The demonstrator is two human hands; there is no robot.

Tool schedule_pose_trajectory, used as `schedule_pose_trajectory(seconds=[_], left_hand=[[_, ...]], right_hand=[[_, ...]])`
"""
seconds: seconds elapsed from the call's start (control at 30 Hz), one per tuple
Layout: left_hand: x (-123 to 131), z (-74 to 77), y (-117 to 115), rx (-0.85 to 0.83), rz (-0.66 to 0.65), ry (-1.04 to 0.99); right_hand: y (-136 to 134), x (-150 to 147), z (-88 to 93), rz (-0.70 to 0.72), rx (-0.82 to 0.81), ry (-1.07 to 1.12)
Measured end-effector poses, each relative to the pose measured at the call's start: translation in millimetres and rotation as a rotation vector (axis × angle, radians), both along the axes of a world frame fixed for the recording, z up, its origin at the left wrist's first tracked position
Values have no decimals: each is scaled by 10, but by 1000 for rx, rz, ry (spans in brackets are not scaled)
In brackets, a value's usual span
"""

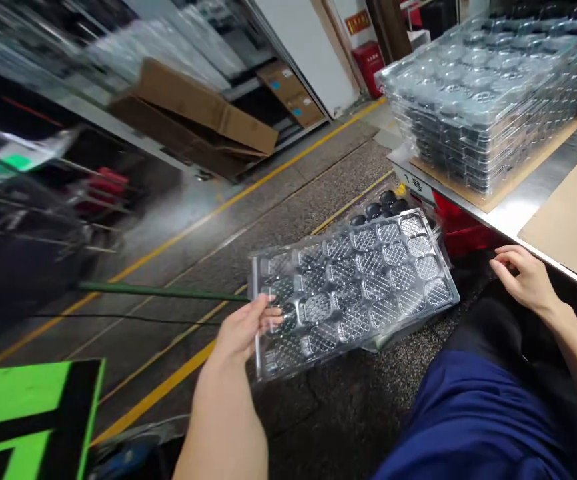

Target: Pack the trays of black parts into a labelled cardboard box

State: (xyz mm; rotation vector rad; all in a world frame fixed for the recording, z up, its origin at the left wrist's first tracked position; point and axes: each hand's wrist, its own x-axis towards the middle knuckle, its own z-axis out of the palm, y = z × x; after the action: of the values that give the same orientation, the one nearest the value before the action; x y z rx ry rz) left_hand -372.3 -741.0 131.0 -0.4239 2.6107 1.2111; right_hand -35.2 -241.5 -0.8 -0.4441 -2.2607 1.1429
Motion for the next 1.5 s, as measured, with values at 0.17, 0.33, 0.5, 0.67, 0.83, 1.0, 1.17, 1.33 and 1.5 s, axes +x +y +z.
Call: schedule_pose_trajectory(seconds=[0.17, 0.33, 0.5, 0.67, 0.83, 1.0, 1.17, 1.33, 1.5], left_hand=[[-161, -124, -61, 112, -24, -52], [-237, -165, -67, 110, -43, -59], [-228, -357, 58, 74, 104, -43], [-298, -676, 242, 52, 252, 82], [-388, -833, 309, 22, 289, 127], [-435, -886, 348, -35, 262, 138], [-452, -926, 431, -116, 243, 155], [-480, -931, 438, -183, 279, 163], [-452, -972, 409, -213, 314, 154]], right_hand=[[-141, 29, -357, 21, -122, -110], [-303, 52, -750, 77, -243, -213], [-552, 45, -973, 129, -350, -300], [-713, 71, -1189, 134, -416, -370], [-812, 180, -1468, 68, -498, -432], [-865, 220, -1555, 5, -539, -421], [-885, 233, -1518, -5, -526, -392], [-891, 269, -1505, -19, -540, -372], [-898, 291, -1494, -32, -547, -349]])
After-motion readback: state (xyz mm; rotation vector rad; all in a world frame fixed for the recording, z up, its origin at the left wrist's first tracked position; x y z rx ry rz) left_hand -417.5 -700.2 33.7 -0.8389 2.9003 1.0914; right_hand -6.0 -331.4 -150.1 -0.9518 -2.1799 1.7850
